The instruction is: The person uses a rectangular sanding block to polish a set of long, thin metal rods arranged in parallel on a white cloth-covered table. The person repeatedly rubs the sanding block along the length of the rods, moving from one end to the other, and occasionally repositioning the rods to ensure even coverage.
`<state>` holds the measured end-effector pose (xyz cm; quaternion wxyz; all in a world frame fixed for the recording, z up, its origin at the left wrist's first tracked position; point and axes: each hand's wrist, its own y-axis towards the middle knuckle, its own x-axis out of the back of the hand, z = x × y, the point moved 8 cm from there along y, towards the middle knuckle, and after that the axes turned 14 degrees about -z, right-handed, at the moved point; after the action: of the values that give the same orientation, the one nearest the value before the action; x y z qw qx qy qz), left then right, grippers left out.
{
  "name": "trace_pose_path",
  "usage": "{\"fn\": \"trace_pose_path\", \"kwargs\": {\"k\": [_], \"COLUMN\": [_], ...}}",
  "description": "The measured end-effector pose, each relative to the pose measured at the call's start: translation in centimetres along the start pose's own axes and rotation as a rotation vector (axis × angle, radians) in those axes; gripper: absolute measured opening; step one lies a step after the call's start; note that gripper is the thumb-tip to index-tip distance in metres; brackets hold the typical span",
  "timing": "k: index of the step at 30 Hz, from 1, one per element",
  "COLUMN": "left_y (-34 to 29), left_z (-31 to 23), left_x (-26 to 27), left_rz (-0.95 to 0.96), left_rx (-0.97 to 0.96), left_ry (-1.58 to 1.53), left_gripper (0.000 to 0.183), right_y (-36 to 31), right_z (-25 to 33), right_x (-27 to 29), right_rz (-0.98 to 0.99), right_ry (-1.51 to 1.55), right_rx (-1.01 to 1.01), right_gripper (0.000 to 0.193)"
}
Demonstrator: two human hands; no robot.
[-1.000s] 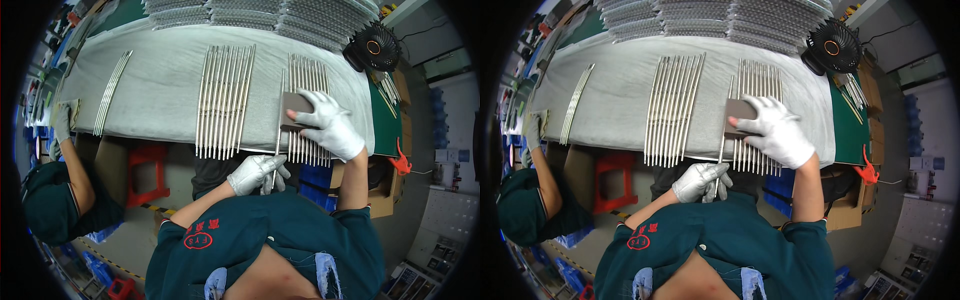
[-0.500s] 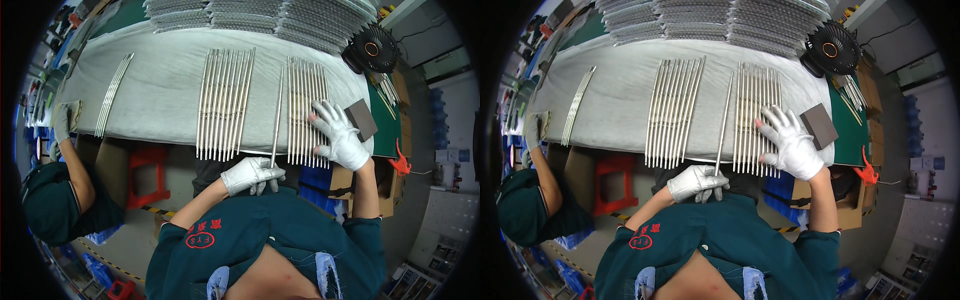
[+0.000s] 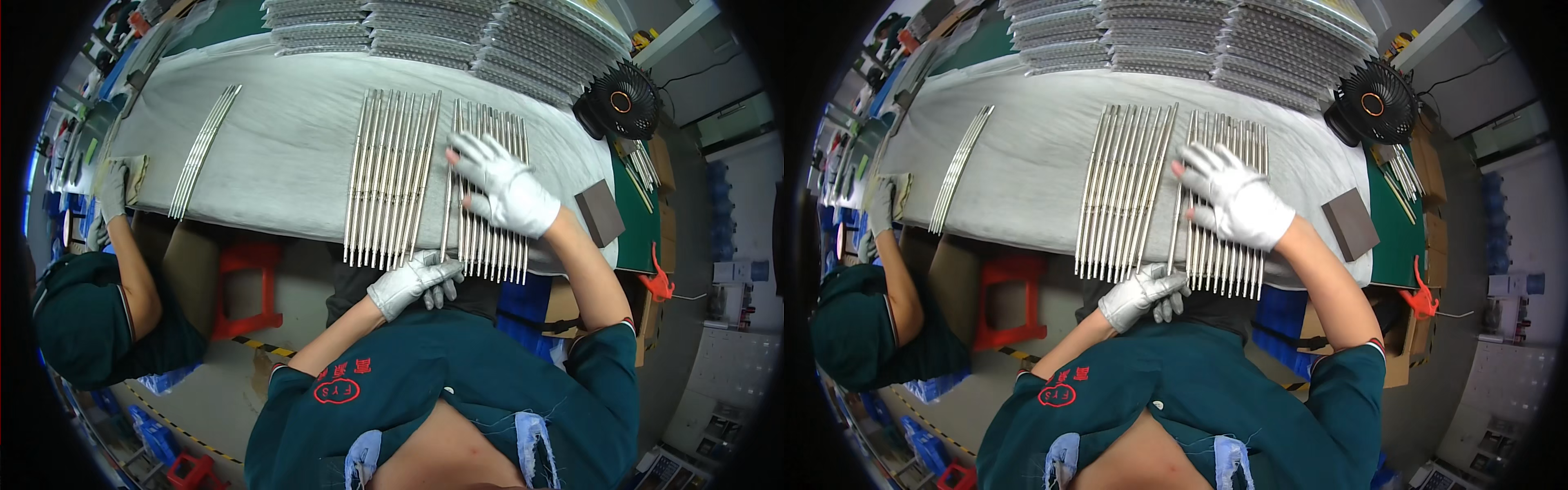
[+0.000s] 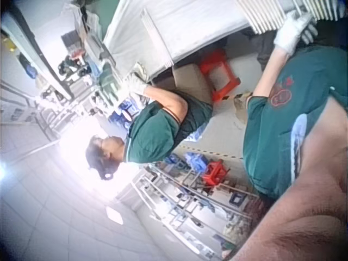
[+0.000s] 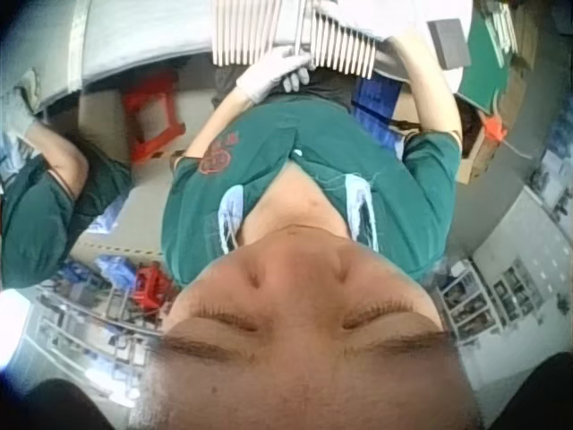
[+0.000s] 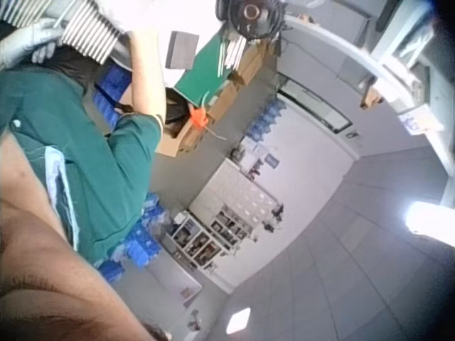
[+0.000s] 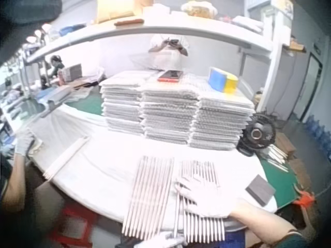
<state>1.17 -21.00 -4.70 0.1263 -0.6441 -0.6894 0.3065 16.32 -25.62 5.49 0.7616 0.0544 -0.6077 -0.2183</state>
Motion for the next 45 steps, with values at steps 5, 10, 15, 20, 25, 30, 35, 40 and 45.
{"fn": "trace_pose_path", "kwargs": {"k": [5, 10, 15, 20, 25, 30, 35, 40, 45], "left_y": [-0.4, -0.9, -5.0, -6.4, -0.3, 1.2, 1.8, 1.0, -4.3], "left_z": [0.8, 1.1, -0.2, -12.5, -15.4, -15.2, -15.0, -14.8, -12.1], "left_x": [0.8, 1.8, 6.4, 13.4, 12.4, 10.1, 7.5, 6.9, 5.1], "left_rz": [0.023, 0.02, 0.061, -0.658, -1.006, -0.965, -0.943, -0.865, -0.641], "left_rx": [-0.006, 0.026, 0.025, -0.658, -0.647, -0.66, -0.688, -0.805, -0.985], "left_ry": [0.048, 0.062, 0.408, 0.707, 1.104, 1.135, 1.132, 1.1, 1.31], "left_gripper": [0.047, 0.047, 0.035, 0.03, 0.068, 0.065, 0.058, 0.054, 0.076], "right_y": [6.3, 9.6, 9.6, 7.7, 2.7, -1.1, -1.8, -1.3, -4.5], "right_z": [-7.7, -8.7, -8.0, -4.1, 2.1, -0.2, -0.7, 0.1, 6.6], "right_x": [-2.8, -4.8, -4.6, -1.3, -2.0, 0.2, 0.3, 0.1, -0.7], "right_rz": [-0.02, -0.025, -0.084, -0.144, 0.112, 0.126, 0.111, 0.073, 0.162], "right_ry": [-0.143, 0.014, 0.1, 0.071, -0.072, -0.087, -0.101, -0.062, -0.017], "right_rx": [-0.231, -0.262, -0.227, -0.083, 0.152, 0.024, 0.021, -0.001, -0.046], "right_gripper": [0.064, 0.059, 0.055, 0.065, 0.075, 0.069, 0.068, 0.073, 0.086]}}
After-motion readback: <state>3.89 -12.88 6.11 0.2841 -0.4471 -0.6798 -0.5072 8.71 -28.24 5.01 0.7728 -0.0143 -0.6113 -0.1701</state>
